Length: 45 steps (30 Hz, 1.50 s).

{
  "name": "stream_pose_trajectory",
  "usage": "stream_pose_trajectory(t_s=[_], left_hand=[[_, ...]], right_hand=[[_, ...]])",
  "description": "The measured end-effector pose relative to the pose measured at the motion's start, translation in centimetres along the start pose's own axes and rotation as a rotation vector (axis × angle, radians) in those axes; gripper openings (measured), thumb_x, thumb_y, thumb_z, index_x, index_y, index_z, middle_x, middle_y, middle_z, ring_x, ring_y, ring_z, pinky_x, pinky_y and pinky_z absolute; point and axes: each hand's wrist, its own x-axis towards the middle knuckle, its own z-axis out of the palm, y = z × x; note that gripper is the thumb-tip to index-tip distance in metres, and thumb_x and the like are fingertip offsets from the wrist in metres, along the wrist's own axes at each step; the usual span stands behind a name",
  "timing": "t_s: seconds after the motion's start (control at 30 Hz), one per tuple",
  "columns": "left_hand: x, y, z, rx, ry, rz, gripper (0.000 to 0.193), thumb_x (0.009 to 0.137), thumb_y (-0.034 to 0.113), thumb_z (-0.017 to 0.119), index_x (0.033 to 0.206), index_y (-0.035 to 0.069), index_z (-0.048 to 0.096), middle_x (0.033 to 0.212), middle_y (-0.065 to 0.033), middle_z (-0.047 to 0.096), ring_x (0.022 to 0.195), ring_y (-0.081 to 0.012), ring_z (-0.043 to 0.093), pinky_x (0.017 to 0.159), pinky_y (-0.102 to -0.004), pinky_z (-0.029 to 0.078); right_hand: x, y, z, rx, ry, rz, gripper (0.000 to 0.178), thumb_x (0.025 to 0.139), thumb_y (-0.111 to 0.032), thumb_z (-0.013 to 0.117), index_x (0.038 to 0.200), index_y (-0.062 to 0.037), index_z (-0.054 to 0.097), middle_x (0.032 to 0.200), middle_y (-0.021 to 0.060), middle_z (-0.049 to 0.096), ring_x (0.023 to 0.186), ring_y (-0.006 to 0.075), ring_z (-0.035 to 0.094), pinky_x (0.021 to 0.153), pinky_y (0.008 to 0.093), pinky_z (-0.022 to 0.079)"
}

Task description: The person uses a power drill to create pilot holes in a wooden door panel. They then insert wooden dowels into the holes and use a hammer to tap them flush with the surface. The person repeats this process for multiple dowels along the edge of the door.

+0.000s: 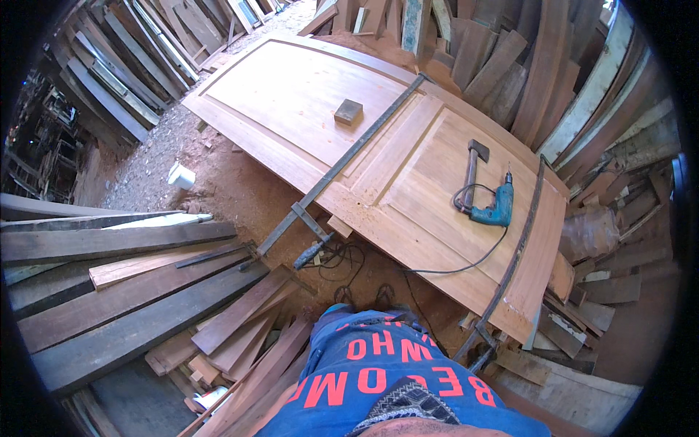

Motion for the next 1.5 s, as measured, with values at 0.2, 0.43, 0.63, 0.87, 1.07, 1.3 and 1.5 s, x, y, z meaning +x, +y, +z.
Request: stream_pose_trajectory(t_s=[0.2,0.43,0.63,0.87,1.07,1.3,1.5], left_hand=[[-0.1,0.6,0.4,0.056,-0.041,0.022,0.06,0.094,0.033,0.076,0.144,0.004,0.058,0.139,-0.0124,0.064,0.117,-0.0232,0.064,0.1,-0.0416,0.054],[-1.4,-0.7,1.3,0.112,-0.106,0.087,0.061,0.093,0.032,0.078,0.144,0.006,0.058,0.14,-0.0116,0.064,0.118,-0.0227,0.063,0.099,-0.0418,0.054],[-2.0,0.5,1.4,0.171,-0.219,0.18,0.062,0.092,0.031,0.079,0.145,0.007,0.058,0.14,-0.011,0.064,0.118,-0.0222,0.063,0.099,-0.0419,0.054],[-2.7,-0.3,-1.4,0.13,-0.235,0.247,0.059,0.093,0.03,0.077,0.146,0.011,0.058,0.137,-0.0093,0.066,0.115,-0.0211,0.064,0.094,-0.0414,0.056],[6.4,-11.4,-9.9,-0.364,0.151,-0.022,0.031,0.101,0.034,0.061,0.123,0.014,0.071,0.106,-0.0021,0.073,0.092,-0.0164,0.067,0.078,-0.0386,0.056],[6.2,-4.6,-10.1,0.12,0.64,0.199,0.027,0.099,0.027,0.057,0.104,0.008,0.075,0.091,-0.0011,0.071,0.084,-0.0135,0.064,0.075,-0.0337,0.051],[11.1,4.4,-14.4,0.064,0.713,0.372,0.038,0.098,0.013,0.058,0.133,-0.003,0.062,0.093,-0.0087,0.073,0.082,-0.0157,0.068,0.074,-0.0319,0.056]], right_hand=[[0.5,0.6,-0.4,-0.015,0.042,-0.019,0.022,0.098,-0.008,0.061,0.116,-0.0011,0.071,0.103,0.0078,0.075,0.088,0.0182,0.071,0.078,0.0343,0.058],[1.8,1.5,-1.3,-0.112,0.048,-0.027,0.022,0.098,-0.007,0.06,0.116,-0.0005,0.071,0.103,0.0079,0.075,0.088,0.0182,0.07,0.079,0.0342,0.058],[1.6,1.6,-2.1,-0.184,0.049,0.011,0.023,0.098,-0.007,0.059,0.116,0.0,0.071,0.103,0.008,0.075,0.089,0.0183,0.07,0.079,0.0342,0.058],[0.1,-0.4,-2.6,-0.234,0.016,0.09,0.023,0.098,-0.006,0.059,0.116,0.0007,0.072,0.104,0.0081,0.076,0.089,0.0183,0.07,0.079,0.0342,0.058],[-0.2,-1.6,-2.1,-0.249,0.032,0.127,0.024,0.097,-0.005,0.058,0.116,0.0012,0.072,0.104,0.0082,0.076,0.089,0.0183,0.07,0.08,0.0341,0.058],[6.1,-0.9,-0.6,-0.436,0.11,-0.05,0.017,0.094,-0.014,0.067,0.098,-0.0012,0.078,0.09,0.0049,0.074,0.081,0.0133,0.067,0.074,0.0306,0.055],[9.9,-5.1,4.3,-0.658,0.135,-0.24,0.019,0.097,-0.014,0.066,0.103,-0.0004,0.078,0.084,0.0043,0.073,0.074,0.0118,0.064,0.068,0.0284,0.052]])
